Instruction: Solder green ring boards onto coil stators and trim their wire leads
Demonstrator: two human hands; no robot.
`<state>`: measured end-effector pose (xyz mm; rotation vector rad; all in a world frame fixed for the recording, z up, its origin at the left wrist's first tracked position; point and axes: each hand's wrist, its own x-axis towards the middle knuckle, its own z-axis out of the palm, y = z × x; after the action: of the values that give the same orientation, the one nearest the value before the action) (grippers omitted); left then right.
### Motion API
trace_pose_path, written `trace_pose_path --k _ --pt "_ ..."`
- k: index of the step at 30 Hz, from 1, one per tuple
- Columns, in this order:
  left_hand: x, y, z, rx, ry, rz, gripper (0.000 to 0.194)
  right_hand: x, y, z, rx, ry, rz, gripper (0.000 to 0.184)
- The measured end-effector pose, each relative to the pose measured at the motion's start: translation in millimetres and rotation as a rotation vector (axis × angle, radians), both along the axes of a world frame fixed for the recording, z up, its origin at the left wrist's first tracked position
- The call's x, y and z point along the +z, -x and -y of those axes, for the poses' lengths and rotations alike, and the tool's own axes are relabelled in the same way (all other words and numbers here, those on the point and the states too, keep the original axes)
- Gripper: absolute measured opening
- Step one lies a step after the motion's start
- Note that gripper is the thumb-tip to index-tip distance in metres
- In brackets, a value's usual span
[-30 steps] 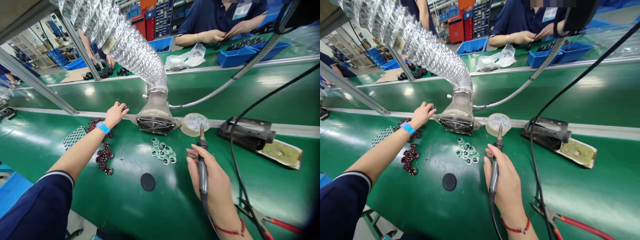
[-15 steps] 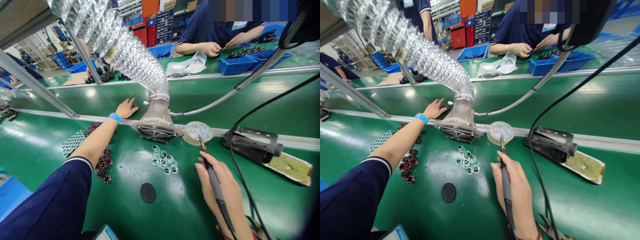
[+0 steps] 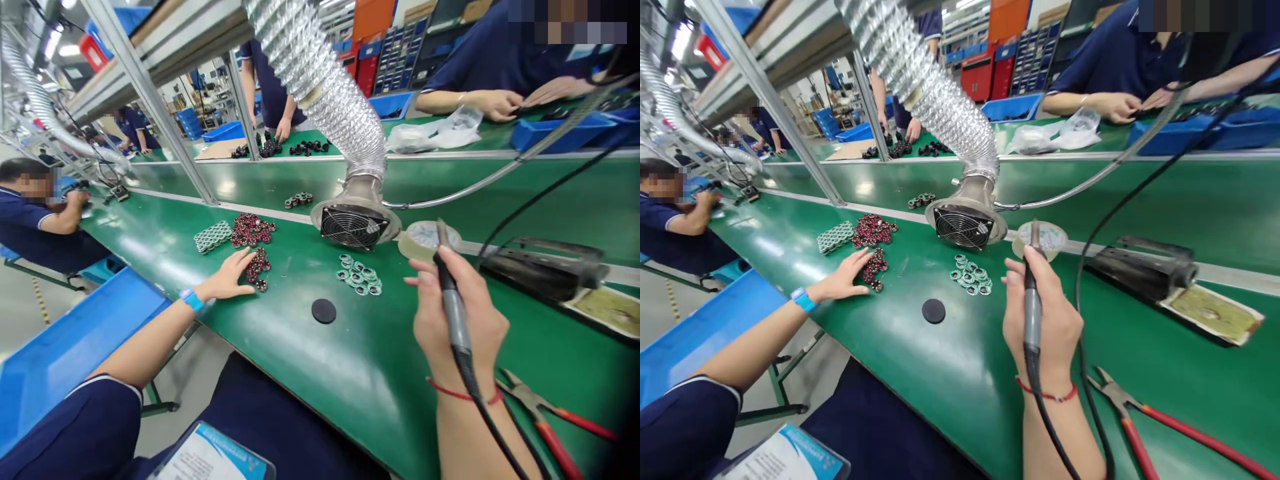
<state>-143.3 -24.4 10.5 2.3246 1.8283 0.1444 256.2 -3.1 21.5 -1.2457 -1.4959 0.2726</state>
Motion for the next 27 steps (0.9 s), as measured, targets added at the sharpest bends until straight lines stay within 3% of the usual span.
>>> trace_pose_path --k 5,11,14,19,23,27 --pt "-23.2 -40.0 -8.3 0.027 -0.097 0.033 0.080 1.3 3.4 -6.1 -0.026 -0.055 0.014 0.039" --pt "-18.7 -73.8 -17.6 0.119 -0.200 0.032 0.056 2.0 8.5 -3.7 0.040 -0.064 0.056 0.038" --pt "-0.7 -64.3 -41.6 0.253 -0.263 0.006 0.041 -0.5 8.8 -4.2 0.054 -0.058 0.068 0.038" --pt "31.0 -29.4 -116.4 0.510 -0.209 -0.052 0.035 -7.2 4.8 -6.9 0.034 -0.042 0.077 0.040" --pt "31.4 -17.5 -160.6 0.586 -0.077 -0.071 0.035 -11.2 -0.3 -8.2 0.029 -0.036 0.119 0.038" --pt "22.8 -12.8 -176.1 0.610 0.002 -0.065 0.037 -11.6 -4.8 -5.4 -0.005 0.010 0.117 0.038"
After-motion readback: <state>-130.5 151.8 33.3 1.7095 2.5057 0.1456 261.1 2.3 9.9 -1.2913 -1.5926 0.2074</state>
